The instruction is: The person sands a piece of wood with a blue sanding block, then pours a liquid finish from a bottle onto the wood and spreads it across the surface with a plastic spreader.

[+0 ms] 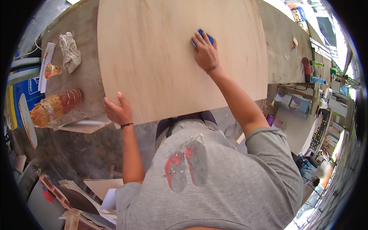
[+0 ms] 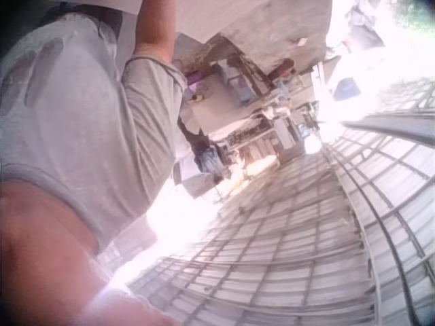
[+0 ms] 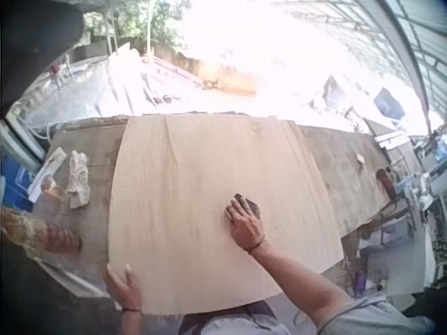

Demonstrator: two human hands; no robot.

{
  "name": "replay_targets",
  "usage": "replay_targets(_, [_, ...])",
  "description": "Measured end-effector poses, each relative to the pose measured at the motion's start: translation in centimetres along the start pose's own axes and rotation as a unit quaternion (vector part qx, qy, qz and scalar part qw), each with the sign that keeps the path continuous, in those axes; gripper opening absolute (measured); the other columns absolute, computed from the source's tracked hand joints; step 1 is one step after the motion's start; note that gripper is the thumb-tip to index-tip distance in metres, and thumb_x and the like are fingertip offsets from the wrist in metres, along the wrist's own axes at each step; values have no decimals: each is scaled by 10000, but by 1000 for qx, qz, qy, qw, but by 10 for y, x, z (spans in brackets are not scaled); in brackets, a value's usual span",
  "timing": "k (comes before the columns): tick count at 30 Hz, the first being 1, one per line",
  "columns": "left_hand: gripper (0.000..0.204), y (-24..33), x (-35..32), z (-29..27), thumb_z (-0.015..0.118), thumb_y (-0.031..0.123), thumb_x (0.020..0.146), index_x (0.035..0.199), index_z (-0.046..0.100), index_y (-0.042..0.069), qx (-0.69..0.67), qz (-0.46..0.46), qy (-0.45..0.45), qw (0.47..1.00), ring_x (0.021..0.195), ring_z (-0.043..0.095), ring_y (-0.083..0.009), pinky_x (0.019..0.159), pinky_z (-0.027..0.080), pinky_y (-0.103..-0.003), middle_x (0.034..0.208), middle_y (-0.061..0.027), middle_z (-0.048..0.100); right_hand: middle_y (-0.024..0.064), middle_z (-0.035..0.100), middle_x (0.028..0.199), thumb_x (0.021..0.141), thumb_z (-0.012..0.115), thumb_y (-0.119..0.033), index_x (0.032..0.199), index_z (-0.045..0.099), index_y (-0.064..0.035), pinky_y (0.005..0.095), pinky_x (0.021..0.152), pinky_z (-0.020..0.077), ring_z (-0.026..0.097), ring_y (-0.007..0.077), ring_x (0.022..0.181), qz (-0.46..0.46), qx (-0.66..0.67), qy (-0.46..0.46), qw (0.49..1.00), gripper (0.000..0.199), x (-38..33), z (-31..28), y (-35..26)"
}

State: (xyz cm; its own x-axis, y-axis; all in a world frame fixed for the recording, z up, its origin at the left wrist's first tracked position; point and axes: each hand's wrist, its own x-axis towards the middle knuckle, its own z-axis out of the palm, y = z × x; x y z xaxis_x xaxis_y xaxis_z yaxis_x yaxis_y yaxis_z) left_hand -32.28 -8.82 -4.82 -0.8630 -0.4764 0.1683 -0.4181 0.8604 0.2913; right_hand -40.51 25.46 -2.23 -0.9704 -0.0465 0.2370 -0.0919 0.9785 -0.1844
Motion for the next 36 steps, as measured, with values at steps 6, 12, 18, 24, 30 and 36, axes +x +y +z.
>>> replay_targets(6, [663, 4, 5, -2, 516, 522, 817, 1181, 441, -28, -7, 0, 7, 1000, 1074, 470, -357, 831, 390, -474, 1141, -195, 509, 54, 483, 1288, 810, 509, -136, 1154, 546, -87, 562, 990, 246, 404, 269, 1229, -22, -21, -14, 999, 349, -19, 0, 2])
replay_targets(12, [665, 6, 4, -5, 514, 521, 818, 1187, 438, -27, -10, -13, -9, 1000, 1081, 469, -355, 844, 386, -474, 1156, -200, 506, 49, 479, 1293, 805, 518, -127, 1156, 550, -93, 572, 998, 234, 399, 255, 1238, 2, 4, 4, 1000, 354, -13, 2, -3])
replay_targets(18, [664, 4, -1, -6, 518, 517, 817, 1191, 439, -26, -4, -16, -16, 1000, 1088, 466, -353, 857, 380, -473, 1150, -204, 510, 31, 476, 1298, 803, 512, -134, 1183, 537, -108, 574, 1004, 229, 389, 249, 1247, 10, 10, 16, 1000, 381, -3, 6, -3])
replay_targets(24, [644, 2, 4, 1, 518, 505, 819, 1189, 423, -14, -3, 4, 9, 1000, 1047, 471, -339, 794, 381, -470, 1128, -177, 497, 25, 467, 1311, 849, 496, -149, 1198, 532, -130, 532, 1027, 217, 376, 235, 1259, 16, -26, 0, 1000, 352, 6, 0, -3])
replay_targets(30, [653, 5, 7, 0, 518, 504, 818, 1202, 412, -14, -1, -1, 6, 1000, 1053, 468, -342, 793, 383, -476, 1138, -184, 492, 42, 467, 1305, 801, 520, -125, 1188, 530, -98, 556, 1016, 228, 390, 264, 1244, -13, -3, -14, 1000, 388, -5, -4, 1])
replay_targets(36, [660, 2, 5, -1, 520, 503, 818, 1209, 413, -18, -5, -10, -2, 1000, 1063, 470, -346, 810, 386, -477, 1153, -193, 494, 44, 474, 1301, 825, 505, -96, 1201, 527, -105, 533, 1021, 232, 391, 261, 1243, -6, 4, -19, 1000, 377, -12, -2, -2])
